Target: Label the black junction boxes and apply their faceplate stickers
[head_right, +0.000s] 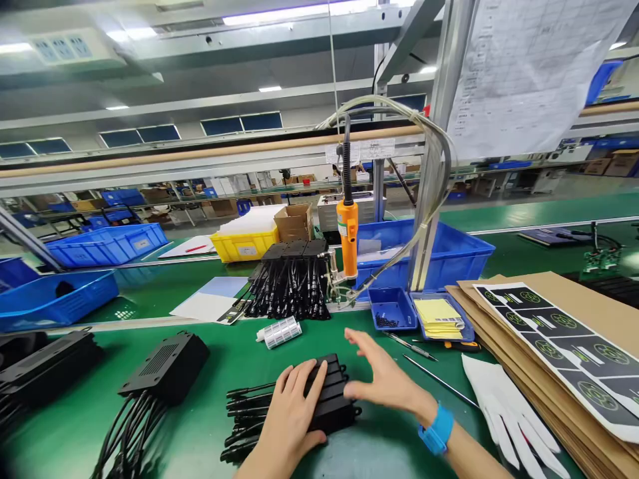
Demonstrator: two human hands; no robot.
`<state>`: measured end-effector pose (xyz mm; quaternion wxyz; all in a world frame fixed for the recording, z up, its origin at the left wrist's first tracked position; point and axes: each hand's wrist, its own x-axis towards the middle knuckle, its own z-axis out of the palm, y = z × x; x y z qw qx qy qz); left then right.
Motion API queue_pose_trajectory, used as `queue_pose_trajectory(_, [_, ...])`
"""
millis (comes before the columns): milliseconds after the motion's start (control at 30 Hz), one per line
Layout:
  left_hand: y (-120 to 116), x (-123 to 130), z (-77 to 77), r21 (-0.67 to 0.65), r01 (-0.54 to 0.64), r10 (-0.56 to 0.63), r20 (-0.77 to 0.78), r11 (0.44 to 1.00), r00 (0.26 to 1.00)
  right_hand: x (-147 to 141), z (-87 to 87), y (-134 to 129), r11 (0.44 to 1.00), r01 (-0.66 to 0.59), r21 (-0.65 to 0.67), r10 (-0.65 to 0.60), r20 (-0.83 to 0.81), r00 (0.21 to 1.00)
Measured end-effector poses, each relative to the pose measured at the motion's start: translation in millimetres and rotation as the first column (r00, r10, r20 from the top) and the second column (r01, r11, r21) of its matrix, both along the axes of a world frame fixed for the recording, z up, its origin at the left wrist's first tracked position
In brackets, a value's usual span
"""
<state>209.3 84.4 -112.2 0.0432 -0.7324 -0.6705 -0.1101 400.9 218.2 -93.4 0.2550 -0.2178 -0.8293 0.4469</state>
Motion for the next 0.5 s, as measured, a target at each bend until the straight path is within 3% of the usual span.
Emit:
queue_pose_trajectory(100, [-15.4, -2.5, -10.1, 0.177, 0.023, -0.022, -0.008, 0.984, 1.0, -2.4, -32.6, -19.2, 0.991, -0.119, -0.067, 0.129, 0.18, 0.975])
queue_pose_trajectory(233, [-25.0, -29.4, -12.7, 0.272, -0.066, 0.072, -0.013, 0.96, 0.997, -15.4, -54.9, -36.0, 0.993, -0.116, -0.022, 0.118, 0.217, 0.969])
queue_pose_trajectory(400, [-26.9, -44.8, -23.0, 0.259, -0.044, 0.047, -0.004, 0.965, 0.999, -26.5, -61.1, -47.6, 1.0, -0.002, 0.013, 0.0, 0.208, 0.978])
queue_pose_trajectory(500, [-31.2, -37.8, -16.3, 0.238, -0.052, 0.05, 0.017, 0.97, 0.999, -21.8, -54.8, -59.2, 0.998, 0.052, -0.025, -0.044, 0.255, 0.966])
